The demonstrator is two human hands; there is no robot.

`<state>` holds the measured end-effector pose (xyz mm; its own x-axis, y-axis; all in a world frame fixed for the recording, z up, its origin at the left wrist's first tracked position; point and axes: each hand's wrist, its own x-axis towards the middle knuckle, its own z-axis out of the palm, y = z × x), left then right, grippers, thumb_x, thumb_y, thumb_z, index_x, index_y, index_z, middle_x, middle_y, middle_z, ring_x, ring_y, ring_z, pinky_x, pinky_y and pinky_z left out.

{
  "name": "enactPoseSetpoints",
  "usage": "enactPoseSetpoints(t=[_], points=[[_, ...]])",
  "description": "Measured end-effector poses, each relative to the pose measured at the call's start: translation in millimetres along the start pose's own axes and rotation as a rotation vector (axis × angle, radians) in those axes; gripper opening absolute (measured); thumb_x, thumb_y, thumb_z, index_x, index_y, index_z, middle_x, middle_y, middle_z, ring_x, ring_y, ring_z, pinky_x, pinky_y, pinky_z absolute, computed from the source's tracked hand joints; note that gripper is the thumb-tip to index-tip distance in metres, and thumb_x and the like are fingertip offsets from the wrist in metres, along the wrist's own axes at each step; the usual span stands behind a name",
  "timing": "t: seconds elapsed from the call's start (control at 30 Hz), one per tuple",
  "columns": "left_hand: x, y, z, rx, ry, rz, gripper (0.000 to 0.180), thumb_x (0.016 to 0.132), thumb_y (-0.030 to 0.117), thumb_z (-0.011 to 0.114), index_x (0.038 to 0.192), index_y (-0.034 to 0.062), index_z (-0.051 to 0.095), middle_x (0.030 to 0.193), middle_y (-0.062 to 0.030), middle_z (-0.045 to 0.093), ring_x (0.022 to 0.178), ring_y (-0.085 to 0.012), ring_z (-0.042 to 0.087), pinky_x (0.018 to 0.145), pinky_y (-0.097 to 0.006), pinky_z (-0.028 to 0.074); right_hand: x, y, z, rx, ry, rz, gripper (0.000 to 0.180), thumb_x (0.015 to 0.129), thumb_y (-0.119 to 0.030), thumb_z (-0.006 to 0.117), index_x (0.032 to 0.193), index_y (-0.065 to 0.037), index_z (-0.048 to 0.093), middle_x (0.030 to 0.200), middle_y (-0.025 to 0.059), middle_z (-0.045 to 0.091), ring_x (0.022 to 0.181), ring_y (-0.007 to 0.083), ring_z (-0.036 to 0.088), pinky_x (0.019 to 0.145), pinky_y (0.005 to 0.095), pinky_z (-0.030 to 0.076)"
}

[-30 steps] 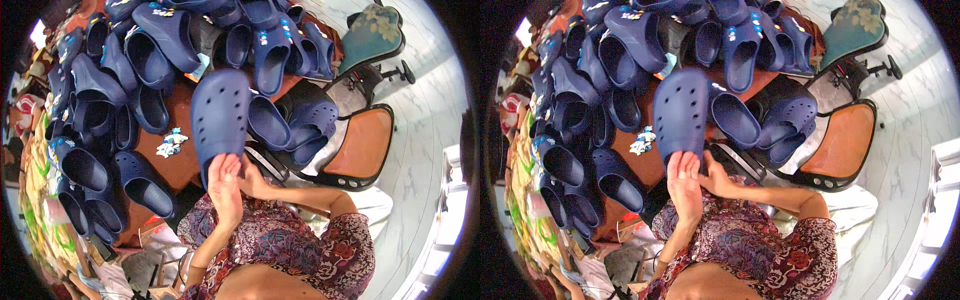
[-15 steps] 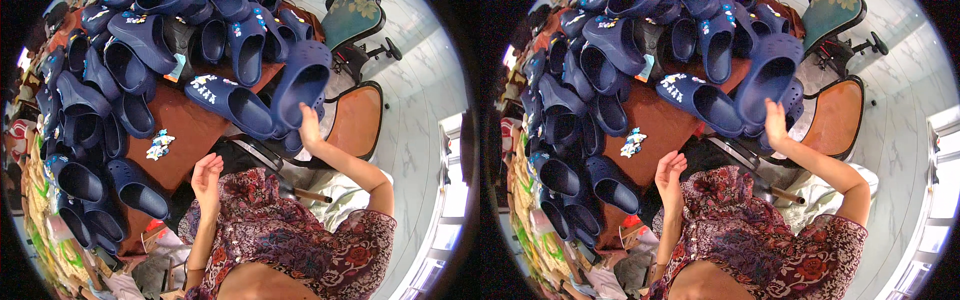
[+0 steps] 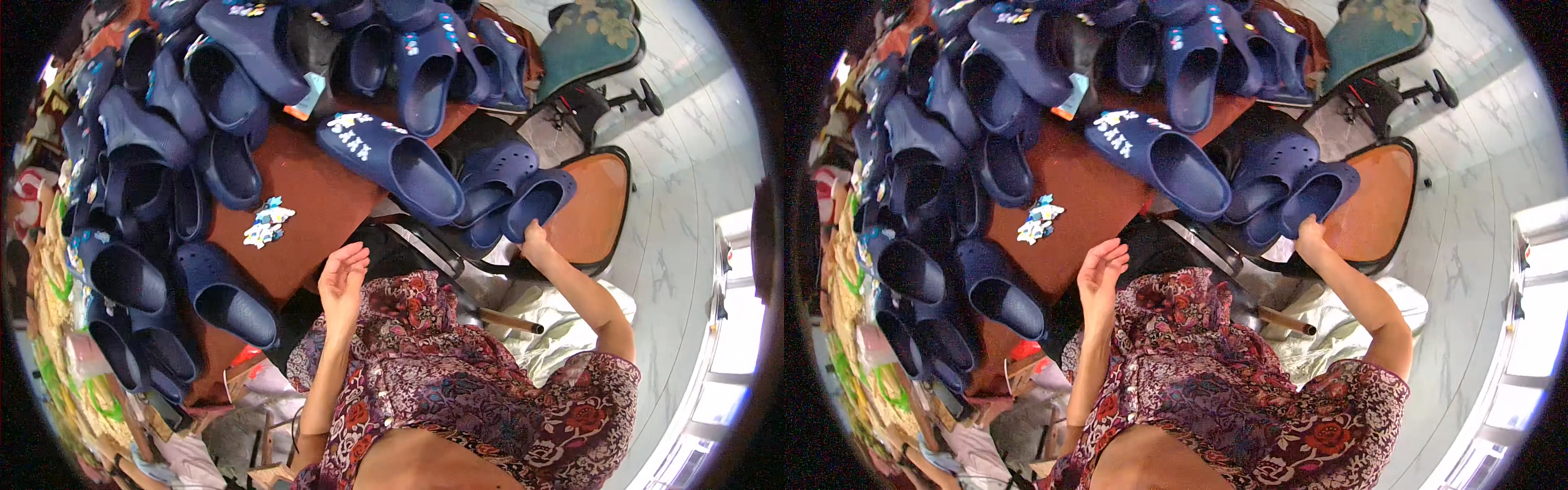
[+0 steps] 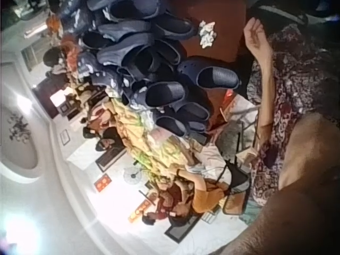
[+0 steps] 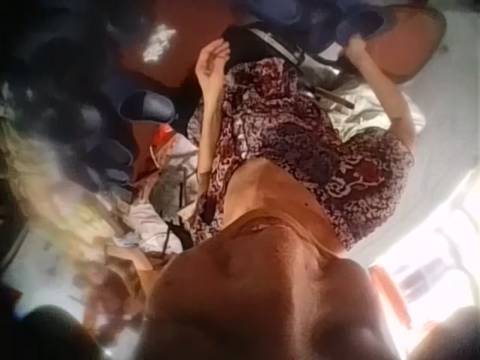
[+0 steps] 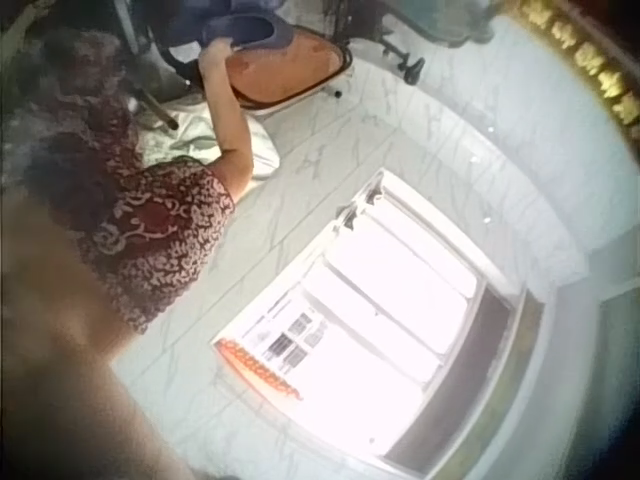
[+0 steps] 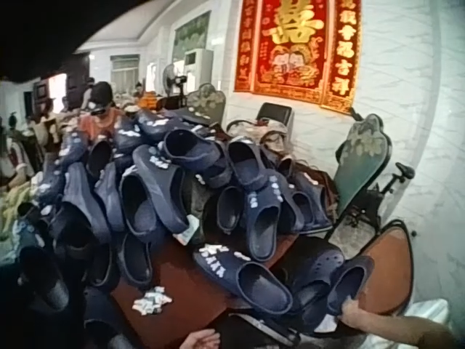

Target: The recorder is attaching decorative charms to blue clogs.

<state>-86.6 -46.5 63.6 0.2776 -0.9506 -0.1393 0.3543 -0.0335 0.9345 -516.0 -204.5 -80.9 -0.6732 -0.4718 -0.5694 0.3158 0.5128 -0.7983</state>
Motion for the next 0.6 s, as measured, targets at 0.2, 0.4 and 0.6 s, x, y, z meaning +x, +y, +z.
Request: enactPoseSetpoints(t=[0.2,0.4,0.6], points=[[9,-24,-1,-0.022,-0.086,-0.002,0.030,0.093,0.006,0.057,0.123,0.0005,0.058,0.115,-0.0100,0.065,0.102,-0.0143,0.061,0.091,-0.027,0.048,90,8,-45,-0.580,0.113,-0.051,0.042,0.094,-0.027,0.047,0.126,0.000,0.055,0.125,0.0198,0.060,0.103,0.0355,0.065,0.078,0.0555,0.052],[10,-36,-2,0.028,-0.087,-0.012,0.032,0.091,0.002,0.054,0.123,0.0004,0.058,0.115,-0.0104,0.065,0.103,-0.0155,0.061,0.092,-0.028,0.048,14,-7,-5,-0.355,0.024,0.107,0.037,0.095,-0.026,0.046,0.121,-0.002,0.056,0.113,0.0173,0.063,0.094,0.0324,0.064,0.076,0.0524,0.053],[16,-58,-6,-0.013,-0.109,-0.026,0.033,0.092,0.002,0.054,0.124,0.0021,0.058,0.114,-0.0097,0.066,0.098,-0.0135,0.062,0.089,-0.027,0.049,69,-13,-28,-0.165,-0.152,0.073,0.031,0.099,-0.026,0.045,0.119,-0.005,0.056,0.108,0.0140,0.063,0.091,0.0294,0.064,0.073,0.0497,0.056]])
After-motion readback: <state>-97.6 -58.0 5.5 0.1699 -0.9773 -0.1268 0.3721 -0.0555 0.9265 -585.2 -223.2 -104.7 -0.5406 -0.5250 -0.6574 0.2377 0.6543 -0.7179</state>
